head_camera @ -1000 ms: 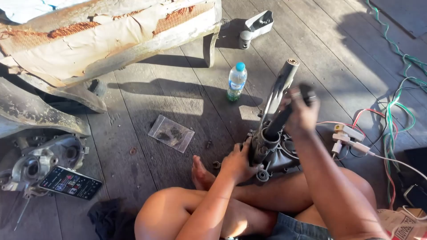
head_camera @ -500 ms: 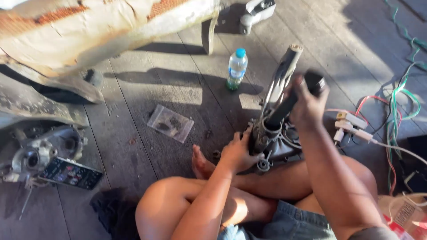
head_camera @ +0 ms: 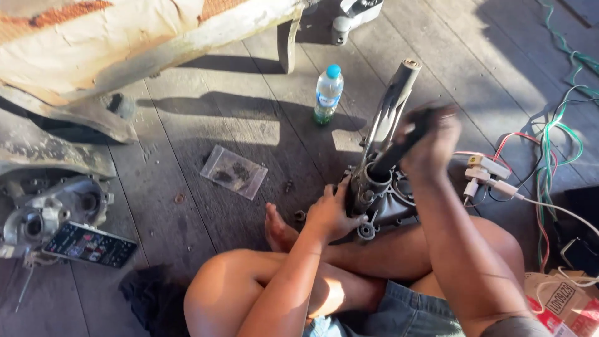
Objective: Cleaning a motorcycle engine casing using a brush and cleaning solution while sitting on the floor.
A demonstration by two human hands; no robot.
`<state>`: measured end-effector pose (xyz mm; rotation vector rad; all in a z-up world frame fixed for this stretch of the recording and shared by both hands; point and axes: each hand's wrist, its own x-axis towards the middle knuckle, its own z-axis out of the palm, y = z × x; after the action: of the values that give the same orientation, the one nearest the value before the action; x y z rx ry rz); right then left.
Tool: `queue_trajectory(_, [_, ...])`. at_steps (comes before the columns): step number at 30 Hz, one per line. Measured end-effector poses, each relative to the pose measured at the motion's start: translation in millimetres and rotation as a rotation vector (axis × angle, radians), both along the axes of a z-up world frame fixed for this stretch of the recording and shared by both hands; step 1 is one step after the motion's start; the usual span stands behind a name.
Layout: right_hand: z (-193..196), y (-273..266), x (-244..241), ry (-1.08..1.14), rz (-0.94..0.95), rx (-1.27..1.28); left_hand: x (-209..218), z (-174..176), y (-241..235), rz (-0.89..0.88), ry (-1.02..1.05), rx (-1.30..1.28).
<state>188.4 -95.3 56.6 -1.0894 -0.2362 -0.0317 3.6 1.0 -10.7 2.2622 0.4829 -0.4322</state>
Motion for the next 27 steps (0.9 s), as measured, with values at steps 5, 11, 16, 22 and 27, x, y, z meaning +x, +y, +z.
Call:
queue_trajectory(5, [-29,18,-17,0.046,-0.069,-0.078,0,7,-3,0.009,0.022,0.028])
queue_trajectory(11, [-46,15,-24,0.138,0.031,-0.007,-3,9,-3,0.005,0.029,0.018])
queue_trajectory(16, [-21,-9,-16,0.14,0.098,0.129,-6,2,-6,0.018,0.031,-0.007])
queue_trajectory(22, [-29,-14,10,0.37,0.069,0.053,-1,0,-3,0.032,-0.025,-0.007])
queue_trajectory(27, [12,1,-23,0.348,0.193,-0.069,-2,4,-6,0.014,-0.002,0.011])
